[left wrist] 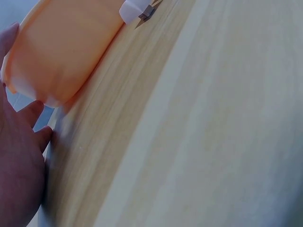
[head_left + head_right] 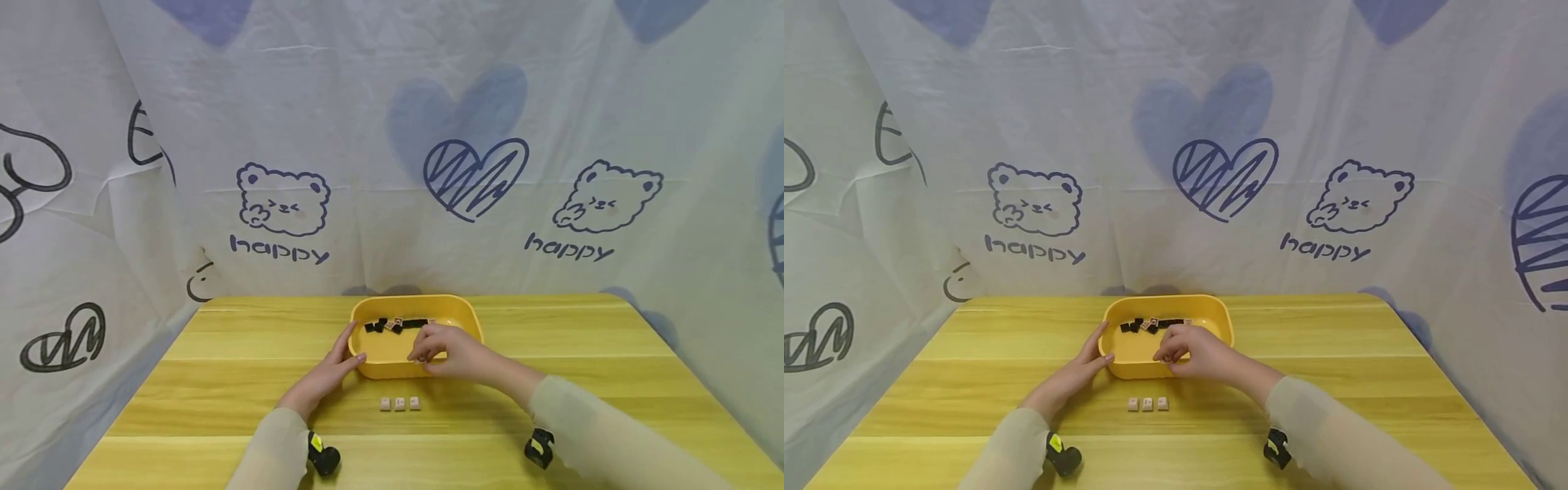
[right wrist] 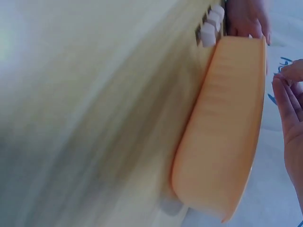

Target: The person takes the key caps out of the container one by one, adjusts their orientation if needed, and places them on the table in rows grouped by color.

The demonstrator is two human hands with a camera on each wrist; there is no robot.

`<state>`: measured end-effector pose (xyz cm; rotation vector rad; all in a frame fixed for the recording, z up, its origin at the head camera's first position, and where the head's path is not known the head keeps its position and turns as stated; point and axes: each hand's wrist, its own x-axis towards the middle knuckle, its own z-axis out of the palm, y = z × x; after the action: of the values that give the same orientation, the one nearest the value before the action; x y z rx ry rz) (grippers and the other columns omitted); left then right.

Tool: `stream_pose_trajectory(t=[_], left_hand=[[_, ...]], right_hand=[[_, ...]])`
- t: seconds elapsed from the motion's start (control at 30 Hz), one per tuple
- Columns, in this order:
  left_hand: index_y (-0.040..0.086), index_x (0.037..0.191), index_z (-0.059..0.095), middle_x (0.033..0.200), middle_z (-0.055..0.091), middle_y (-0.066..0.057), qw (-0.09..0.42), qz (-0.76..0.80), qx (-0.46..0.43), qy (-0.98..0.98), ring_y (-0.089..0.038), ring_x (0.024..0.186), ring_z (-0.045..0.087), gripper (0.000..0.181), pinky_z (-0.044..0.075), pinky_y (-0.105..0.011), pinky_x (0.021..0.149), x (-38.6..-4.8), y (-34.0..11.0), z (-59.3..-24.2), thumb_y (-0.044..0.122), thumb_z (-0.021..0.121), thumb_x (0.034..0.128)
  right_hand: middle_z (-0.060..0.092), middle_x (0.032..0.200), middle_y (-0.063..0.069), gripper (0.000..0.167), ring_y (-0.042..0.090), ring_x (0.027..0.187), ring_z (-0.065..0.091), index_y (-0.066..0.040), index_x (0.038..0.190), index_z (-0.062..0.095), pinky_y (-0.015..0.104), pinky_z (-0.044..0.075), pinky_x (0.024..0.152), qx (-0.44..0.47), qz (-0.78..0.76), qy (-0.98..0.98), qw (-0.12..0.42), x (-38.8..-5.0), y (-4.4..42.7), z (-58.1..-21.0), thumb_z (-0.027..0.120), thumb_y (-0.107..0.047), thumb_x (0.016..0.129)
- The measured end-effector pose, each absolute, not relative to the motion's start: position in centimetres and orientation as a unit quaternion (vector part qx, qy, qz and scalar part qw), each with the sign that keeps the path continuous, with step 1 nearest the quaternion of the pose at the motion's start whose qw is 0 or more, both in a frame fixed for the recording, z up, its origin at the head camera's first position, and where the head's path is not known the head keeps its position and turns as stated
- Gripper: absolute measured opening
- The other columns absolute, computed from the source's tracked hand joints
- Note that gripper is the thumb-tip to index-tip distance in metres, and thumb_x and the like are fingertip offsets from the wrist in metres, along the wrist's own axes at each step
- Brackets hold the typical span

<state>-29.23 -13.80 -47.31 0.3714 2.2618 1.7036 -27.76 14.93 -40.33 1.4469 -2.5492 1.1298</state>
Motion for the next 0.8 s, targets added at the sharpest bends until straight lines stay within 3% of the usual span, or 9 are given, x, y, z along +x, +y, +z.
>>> stream_pose_trajectory(t=[0.23, 0.53, 0.8], left_hand=[[0.030, 0.158, 0.006, 0.162, -0.003, -0.017, 0.145, 0.589, 0.123, 0.785, -0.040, 0.146, -0.001, 0.077, 0.003, -0.059, 0.114, -29.0, -13.7, -47.1, 0.028, 0.056, 0.1003], [0.028, 0.158, 0.006, 0.162, -0.002, -0.017, 0.144, 0.592, 0.128, 0.782, -0.038, 0.146, 0.000, 0.076, 0.003, -0.058, 0.114, -29.1, -13.9, -47.1, 0.025, 0.056, 0.1008], [0.028, 0.158, 0.004, 0.160, -0.001, -0.024, 0.141, 0.588, 0.144, 0.783, -0.044, 0.144, -0.001, 0.078, 0.002, -0.061, 0.113, -28.9, -14.0, -47.1, 0.030, 0.056, 0.0997]], right_hand=[[0.071, 0.095, -0.002, 0.021, 0.009, 0.088, 0.064, -0.010, 0.093, 0.075, 0.028, 0.055, 0.080, 0.499, 0.345, -0.792, 0.065, -26.1, 15.5, -41.1, 0.078, 0.004, 0.077], [0.068, 0.099, -0.003, 0.024, 0.006, 0.086, 0.062, -0.006, 0.100, 0.075, 0.025, 0.056, 0.075, 0.421, 0.364, -0.831, 0.010, -23.8, 16.2, -42.3, 0.077, 0.005, 0.079], [0.059, 0.092, -0.005, 0.020, 0.007, 0.084, 0.063, -0.003, 0.093, 0.075, 0.020, 0.055, 0.075, 0.359, 0.400, -0.843, -0.013, -22.6, 15.8, -44.5, 0.075, 0.009, 0.077]])
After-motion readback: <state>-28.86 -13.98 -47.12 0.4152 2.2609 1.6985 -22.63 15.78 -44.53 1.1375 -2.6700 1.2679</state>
